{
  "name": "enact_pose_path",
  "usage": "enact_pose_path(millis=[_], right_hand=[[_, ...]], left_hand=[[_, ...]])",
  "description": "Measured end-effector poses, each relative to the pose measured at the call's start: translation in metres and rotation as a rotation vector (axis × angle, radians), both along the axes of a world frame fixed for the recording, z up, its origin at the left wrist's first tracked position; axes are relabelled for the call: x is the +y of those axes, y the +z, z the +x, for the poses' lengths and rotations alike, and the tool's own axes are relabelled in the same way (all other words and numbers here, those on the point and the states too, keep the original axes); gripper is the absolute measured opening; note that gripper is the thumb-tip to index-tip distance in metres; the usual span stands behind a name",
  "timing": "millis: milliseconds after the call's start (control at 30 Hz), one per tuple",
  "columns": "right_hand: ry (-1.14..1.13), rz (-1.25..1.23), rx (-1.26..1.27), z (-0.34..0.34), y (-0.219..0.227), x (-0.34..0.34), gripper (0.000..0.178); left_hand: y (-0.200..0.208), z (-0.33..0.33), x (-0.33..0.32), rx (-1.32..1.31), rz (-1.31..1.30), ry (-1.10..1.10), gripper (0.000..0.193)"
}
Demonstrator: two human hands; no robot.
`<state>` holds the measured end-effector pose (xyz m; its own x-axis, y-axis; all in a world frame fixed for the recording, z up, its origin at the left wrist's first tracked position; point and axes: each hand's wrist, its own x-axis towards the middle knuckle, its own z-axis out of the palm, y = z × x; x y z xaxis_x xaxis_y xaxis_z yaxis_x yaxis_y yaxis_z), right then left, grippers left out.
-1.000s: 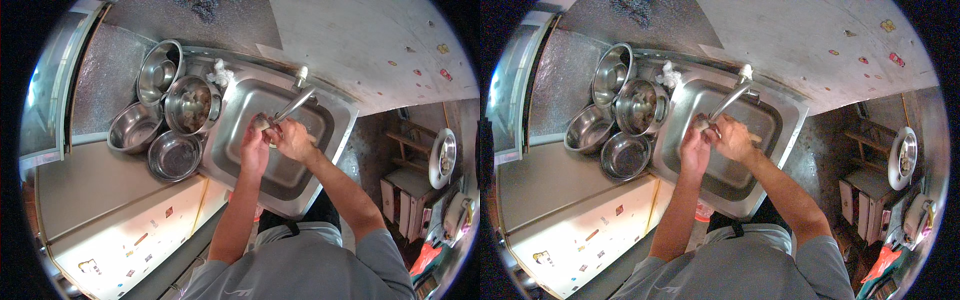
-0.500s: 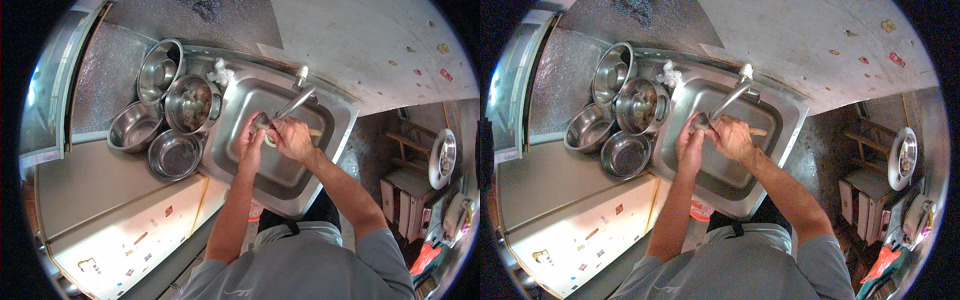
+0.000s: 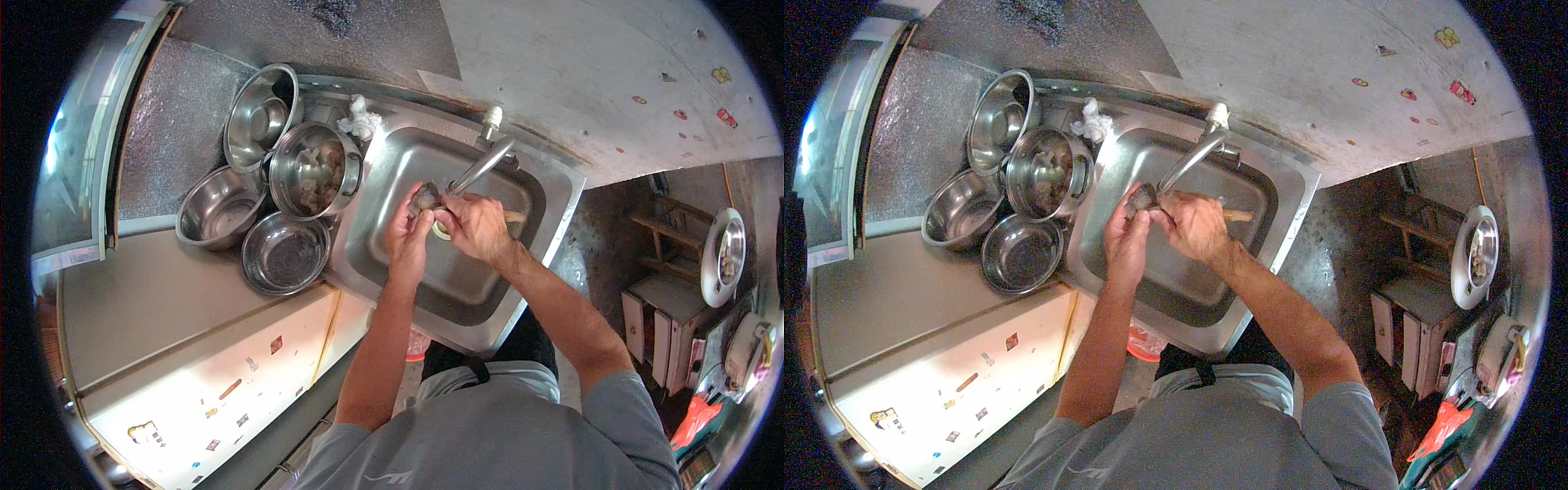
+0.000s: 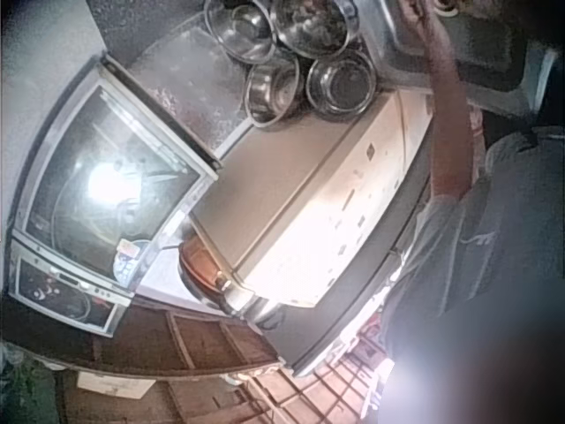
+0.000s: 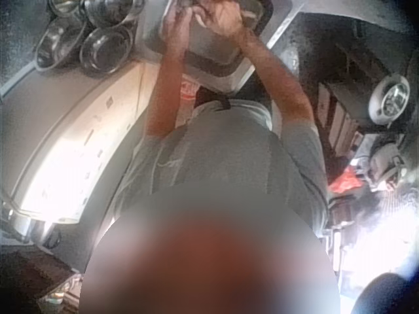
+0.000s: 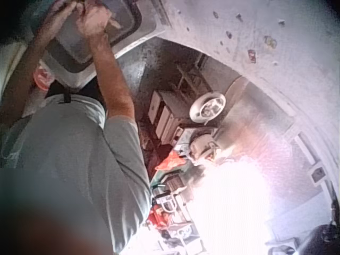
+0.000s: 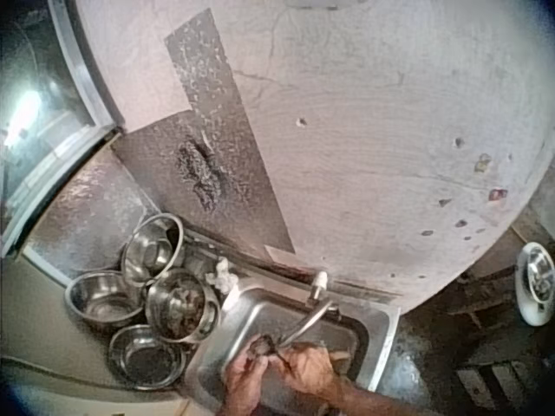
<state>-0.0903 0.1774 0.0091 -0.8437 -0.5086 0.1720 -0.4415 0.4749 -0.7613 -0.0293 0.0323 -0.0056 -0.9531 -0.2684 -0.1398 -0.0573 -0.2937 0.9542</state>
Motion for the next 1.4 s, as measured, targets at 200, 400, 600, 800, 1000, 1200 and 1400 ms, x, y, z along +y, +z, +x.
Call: enact_pose_path(millis=[200, 400, 600, 800, 1000, 1200, 1400], right_hand=[[-0.051, -0.105, -0.153, 0.003, -0.019, 0.004, 0.018], [-0.047, -0.1, -0.103, 0.003, -0.014, 0.004, 0.016], [0.034, 0.059, -0.021, 0.002, -0.013, 0.003, 0.013], [0.008, 0.131, 0.016, 0.007, -0.015, -0.001, 0.01], [0.02, 0.163, -0.02, 0.0, -0.025, -0.002, 0.01], [-0.013, 0.166, -0.014, 0.005, -0.014, -0.005, 0.011], [0.001, 0.2, 0.011, 0.008, -0.016, -0.003, 0.013]], left_hand=[[0.005, -0.003, 0.0, -0.037, -0.025, 0.014, 0.049], [0.005, 0.001, -0.007, -0.067, -0.087, -0.011, 0.048], [0.012, 0.001, 0.006, -0.131, -0.008, -0.029, 0.046], [0.001, 0.005, 0.004, -0.112, -0.014, -0.023, 0.043], [-0.005, 0.008, 0.008, -0.123, -0.018, -0.033, 0.042], [-0.01, 0.009, 0.003, -0.083, -0.113, -0.022, 0.043], [-0.011, 0.007, 0.005, -0.144, -0.168, -0.03, 0.043]])
